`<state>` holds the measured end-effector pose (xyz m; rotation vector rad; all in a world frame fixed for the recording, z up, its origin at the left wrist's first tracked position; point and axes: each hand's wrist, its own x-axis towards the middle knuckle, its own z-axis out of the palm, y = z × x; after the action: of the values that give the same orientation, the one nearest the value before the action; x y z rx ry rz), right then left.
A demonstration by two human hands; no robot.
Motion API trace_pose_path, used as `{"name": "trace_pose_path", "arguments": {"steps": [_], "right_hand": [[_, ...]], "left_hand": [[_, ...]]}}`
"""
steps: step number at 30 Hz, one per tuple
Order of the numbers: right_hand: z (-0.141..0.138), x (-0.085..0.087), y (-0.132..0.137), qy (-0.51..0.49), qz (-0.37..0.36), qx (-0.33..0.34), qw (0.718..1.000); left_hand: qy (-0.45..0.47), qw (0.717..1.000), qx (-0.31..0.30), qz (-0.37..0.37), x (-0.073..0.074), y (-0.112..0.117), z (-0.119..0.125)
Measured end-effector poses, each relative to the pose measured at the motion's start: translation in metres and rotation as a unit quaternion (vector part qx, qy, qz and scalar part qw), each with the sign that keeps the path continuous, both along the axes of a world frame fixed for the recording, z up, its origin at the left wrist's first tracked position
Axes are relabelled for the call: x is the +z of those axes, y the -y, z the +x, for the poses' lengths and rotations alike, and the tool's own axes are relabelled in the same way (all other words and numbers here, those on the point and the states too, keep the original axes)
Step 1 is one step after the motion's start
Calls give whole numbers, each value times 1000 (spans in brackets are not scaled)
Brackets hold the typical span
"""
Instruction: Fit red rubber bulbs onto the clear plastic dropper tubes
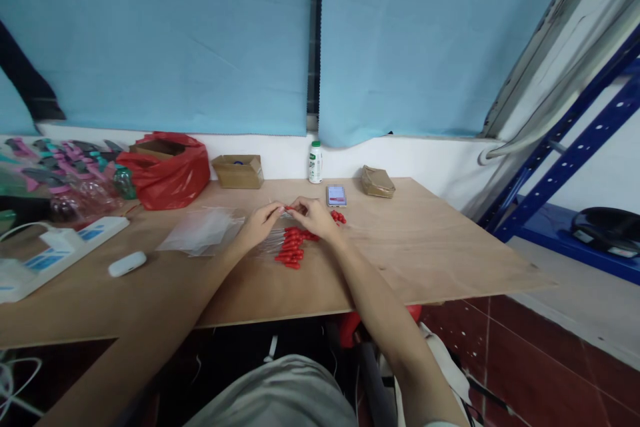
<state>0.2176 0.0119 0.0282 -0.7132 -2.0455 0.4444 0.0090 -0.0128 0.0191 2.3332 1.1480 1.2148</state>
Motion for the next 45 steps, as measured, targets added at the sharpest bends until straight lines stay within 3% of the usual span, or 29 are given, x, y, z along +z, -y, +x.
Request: {"name": "trace_pose_path", "arguments": {"steps": [10, 20, 30, 41, 45], "right_hand": [[0, 0, 1, 39, 28, -13, 999], [1, 0, 3, 79, 76, -22, 994], [0, -4, -3, 116, 73, -37, 990], [-1, -7, -6, 83, 54, -38, 994], [-3, -6, -5, 82, 63, -39, 994]], "left_hand": [[-23, 999, 2, 32, -13, -20, -9], [-83, 996, 23, 35, -7, -13, -9], [-145, 988, 45, 38, -1, -7, -8], [-101, 994, 10, 43, 0, -9, -10], [-109, 992, 31, 59, 2, -3, -9]]}}
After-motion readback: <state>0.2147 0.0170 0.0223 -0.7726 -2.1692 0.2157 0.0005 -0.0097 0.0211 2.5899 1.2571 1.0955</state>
